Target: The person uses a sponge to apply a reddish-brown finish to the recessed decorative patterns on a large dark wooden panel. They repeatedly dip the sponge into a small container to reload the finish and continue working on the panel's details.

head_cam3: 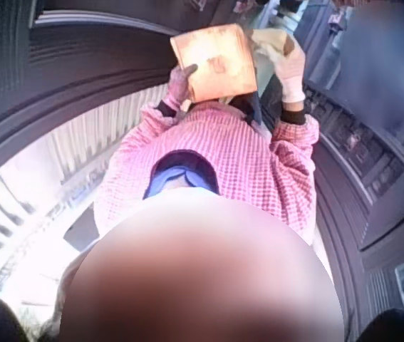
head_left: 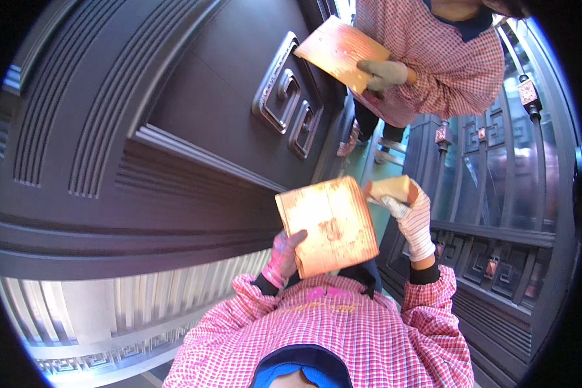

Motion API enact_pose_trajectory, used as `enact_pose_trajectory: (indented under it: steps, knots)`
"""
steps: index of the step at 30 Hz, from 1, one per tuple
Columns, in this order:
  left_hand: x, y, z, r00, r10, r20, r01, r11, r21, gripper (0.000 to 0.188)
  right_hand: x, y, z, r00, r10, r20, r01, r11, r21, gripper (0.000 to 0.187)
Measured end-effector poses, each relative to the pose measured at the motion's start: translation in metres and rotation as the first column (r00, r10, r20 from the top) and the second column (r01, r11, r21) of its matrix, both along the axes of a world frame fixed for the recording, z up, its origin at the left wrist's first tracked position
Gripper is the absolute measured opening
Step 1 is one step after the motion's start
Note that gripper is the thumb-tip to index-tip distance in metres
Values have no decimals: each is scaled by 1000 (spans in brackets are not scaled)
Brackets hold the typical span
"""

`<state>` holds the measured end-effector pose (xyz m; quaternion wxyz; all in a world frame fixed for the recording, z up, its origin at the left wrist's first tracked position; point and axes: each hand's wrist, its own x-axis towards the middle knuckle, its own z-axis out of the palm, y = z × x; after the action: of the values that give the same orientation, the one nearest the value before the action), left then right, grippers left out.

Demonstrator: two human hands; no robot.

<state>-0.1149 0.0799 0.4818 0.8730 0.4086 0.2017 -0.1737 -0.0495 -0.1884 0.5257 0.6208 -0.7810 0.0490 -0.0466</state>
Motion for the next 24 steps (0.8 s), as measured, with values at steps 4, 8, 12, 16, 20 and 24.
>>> enact_pose_trajectory:
  steps: [4,8,12,16,20,24]
  knots:
    - [7,-6,20,997,14,75,-7,995,-98,48,-18,1,30,998,-16,65,33,962,-269,48]
    - [12,-10,35,995,-16,101,22,998,-64,51,-30,10,53,985,114,127,-59,926,-372,39]
    - [13,-17,41,991,-38,126,49,995,-88,51,-37,20,63,968,210,140,-87,797,-597,36]
    - [14,-18,46,990,-51,131,64,993,-102,50,-39,26,61,926,375,35,-267,720,-641,34]
    - [14,-17,43,990,-56,132,65,996,-66,51,-37,21,58,928,369,57,-197,614,-764,33]
    - [13,-19,48,989,-71,133,81,994,-69,52,-41,27,52,894,439,87,-250,651,-716,28]
